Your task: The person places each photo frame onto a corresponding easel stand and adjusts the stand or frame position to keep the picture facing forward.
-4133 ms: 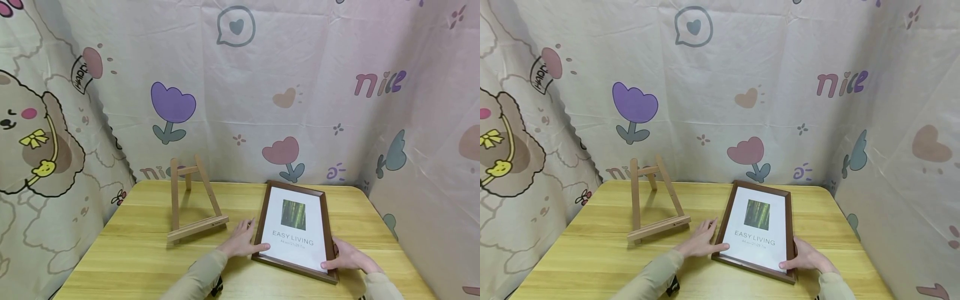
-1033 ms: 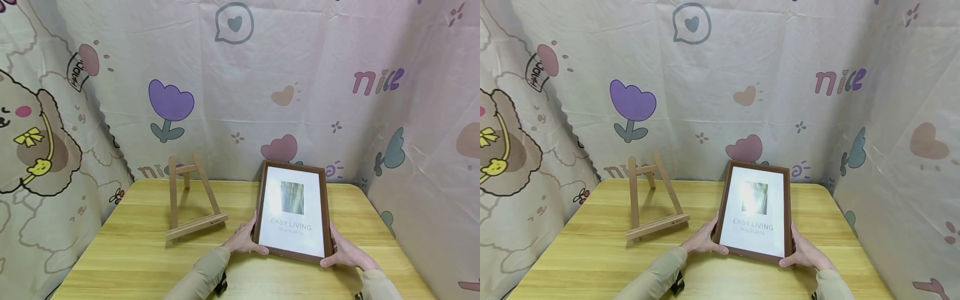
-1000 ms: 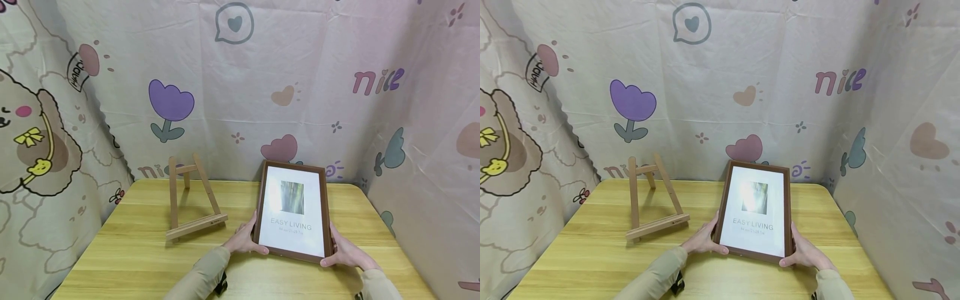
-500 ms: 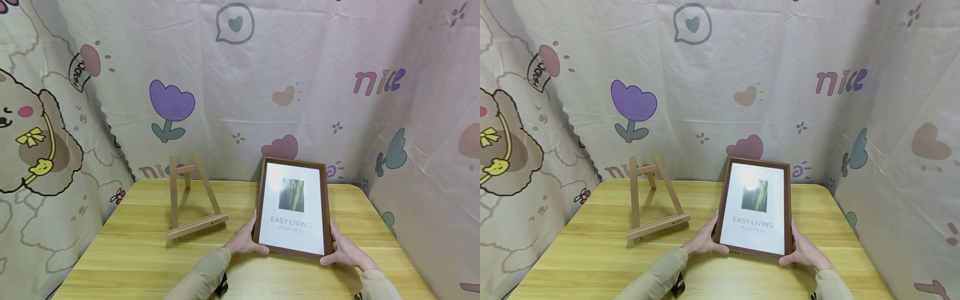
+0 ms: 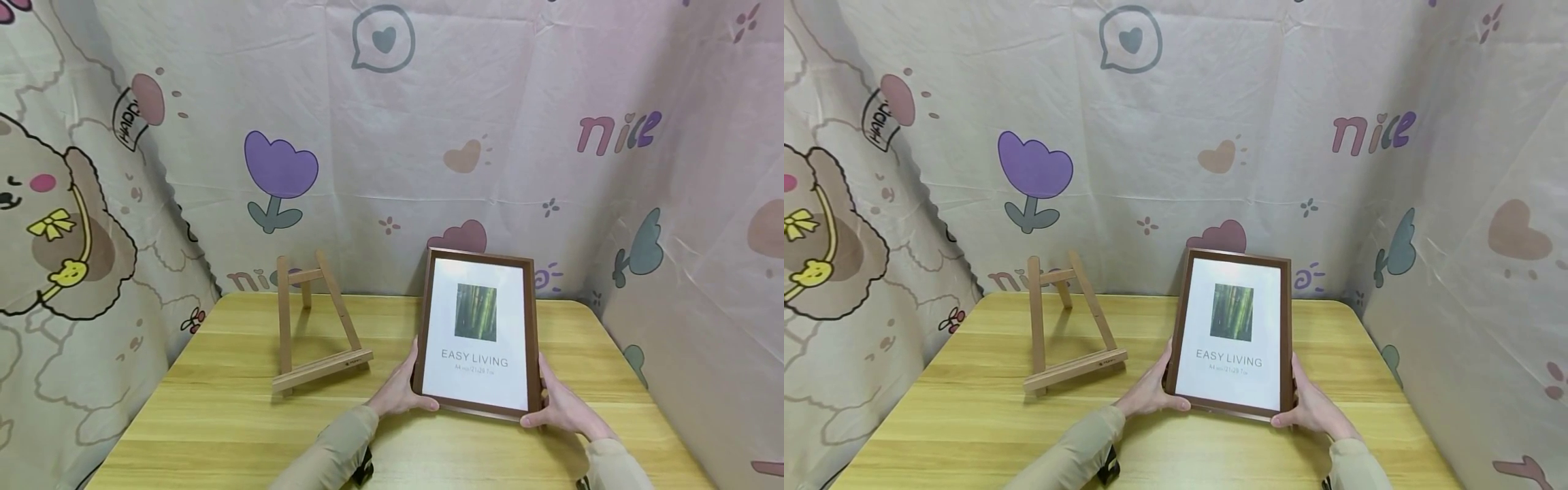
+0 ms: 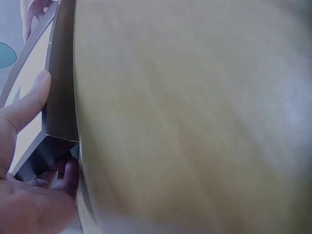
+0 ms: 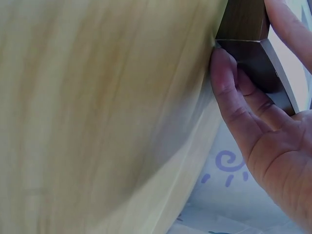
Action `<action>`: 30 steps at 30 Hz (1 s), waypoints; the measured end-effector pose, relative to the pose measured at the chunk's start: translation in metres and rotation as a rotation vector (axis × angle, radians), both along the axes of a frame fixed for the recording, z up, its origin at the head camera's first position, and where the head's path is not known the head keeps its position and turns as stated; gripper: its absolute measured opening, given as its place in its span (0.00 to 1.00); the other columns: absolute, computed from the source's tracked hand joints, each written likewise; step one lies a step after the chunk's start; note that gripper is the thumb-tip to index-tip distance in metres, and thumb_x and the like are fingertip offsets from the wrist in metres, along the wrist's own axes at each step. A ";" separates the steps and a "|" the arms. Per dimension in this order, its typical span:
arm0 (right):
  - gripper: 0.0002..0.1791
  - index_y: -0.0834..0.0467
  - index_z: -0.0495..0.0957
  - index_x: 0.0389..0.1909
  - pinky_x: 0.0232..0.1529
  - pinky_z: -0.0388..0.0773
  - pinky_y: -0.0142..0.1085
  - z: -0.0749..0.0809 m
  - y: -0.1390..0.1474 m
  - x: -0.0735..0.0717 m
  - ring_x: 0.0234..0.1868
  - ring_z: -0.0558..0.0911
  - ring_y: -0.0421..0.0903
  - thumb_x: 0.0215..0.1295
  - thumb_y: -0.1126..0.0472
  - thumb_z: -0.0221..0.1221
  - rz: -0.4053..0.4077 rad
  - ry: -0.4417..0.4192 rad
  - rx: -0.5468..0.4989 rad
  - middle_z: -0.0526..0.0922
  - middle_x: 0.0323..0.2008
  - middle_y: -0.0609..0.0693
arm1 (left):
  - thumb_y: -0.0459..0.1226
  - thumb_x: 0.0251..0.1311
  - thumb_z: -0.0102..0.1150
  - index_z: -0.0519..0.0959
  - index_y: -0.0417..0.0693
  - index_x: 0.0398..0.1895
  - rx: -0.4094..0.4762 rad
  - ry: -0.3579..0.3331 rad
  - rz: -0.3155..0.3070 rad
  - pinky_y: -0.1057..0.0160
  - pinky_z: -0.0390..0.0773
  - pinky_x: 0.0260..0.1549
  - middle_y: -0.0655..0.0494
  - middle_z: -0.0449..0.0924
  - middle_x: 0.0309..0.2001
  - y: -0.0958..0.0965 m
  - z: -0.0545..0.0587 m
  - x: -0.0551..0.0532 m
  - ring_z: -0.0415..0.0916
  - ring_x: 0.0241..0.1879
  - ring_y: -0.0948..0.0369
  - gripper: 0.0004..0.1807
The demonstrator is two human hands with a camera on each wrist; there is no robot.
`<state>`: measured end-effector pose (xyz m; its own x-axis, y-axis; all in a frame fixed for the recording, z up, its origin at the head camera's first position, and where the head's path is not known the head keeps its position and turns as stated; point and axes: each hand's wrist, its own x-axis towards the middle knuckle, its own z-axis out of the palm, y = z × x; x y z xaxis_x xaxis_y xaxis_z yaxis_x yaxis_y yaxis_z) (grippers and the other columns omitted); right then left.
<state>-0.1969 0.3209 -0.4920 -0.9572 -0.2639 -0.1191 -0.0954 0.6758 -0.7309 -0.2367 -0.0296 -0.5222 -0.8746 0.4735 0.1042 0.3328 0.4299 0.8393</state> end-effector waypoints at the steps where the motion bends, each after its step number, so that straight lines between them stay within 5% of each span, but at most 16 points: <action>1: 0.84 0.59 0.19 0.78 0.40 0.82 0.31 0.000 0.000 0.000 0.39 0.86 0.48 0.39 0.58 0.81 -0.005 0.003 0.003 0.59 0.68 0.83 | 0.40 0.42 0.82 0.29 0.39 0.80 0.005 0.000 0.002 0.33 0.55 0.73 0.33 0.41 0.80 0.000 0.000 0.000 0.50 0.76 0.33 0.76; 10: 0.83 0.59 0.20 0.79 0.34 0.80 0.31 -0.002 -0.002 0.001 0.35 0.83 0.45 0.40 0.58 0.81 -0.060 0.028 0.031 0.80 0.51 0.70 | 0.41 0.43 0.82 0.30 0.42 0.81 0.032 0.016 0.031 0.35 0.55 0.74 0.37 0.39 0.81 0.004 -0.001 0.000 0.49 0.77 0.35 0.75; 18: 0.83 0.62 0.23 0.79 0.37 0.80 0.32 -0.002 -0.004 0.001 0.38 0.83 0.47 0.39 0.56 0.81 -0.065 0.110 0.078 0.61 0.67 0.83 | 0.38 0.43 0.81 0.29 0.44 0.81 0.055 0.044 0.040 0.37 0.54 0.75 0.38 0.37 0.81 0.004 -0.002 -0.001 0.48 0.78 0.37 0.75; 30: 0.83 0.54 0.21 0.80 0.36 0.80 0.32 -0.002 -0.010 0.000 0.37 0.82 0.47 0.40 0.58 0.81 -0.094 0.142 0.078 0.60 0.69 0.82 | 0.39 0.45 0.80 0.30 0.44 0.81 0.042 0.072 0.063 0.38 0.53 0.76 0.39 0.36 0.82 0.003 0.001 -0.001 0.46 0.79 0.38 0.74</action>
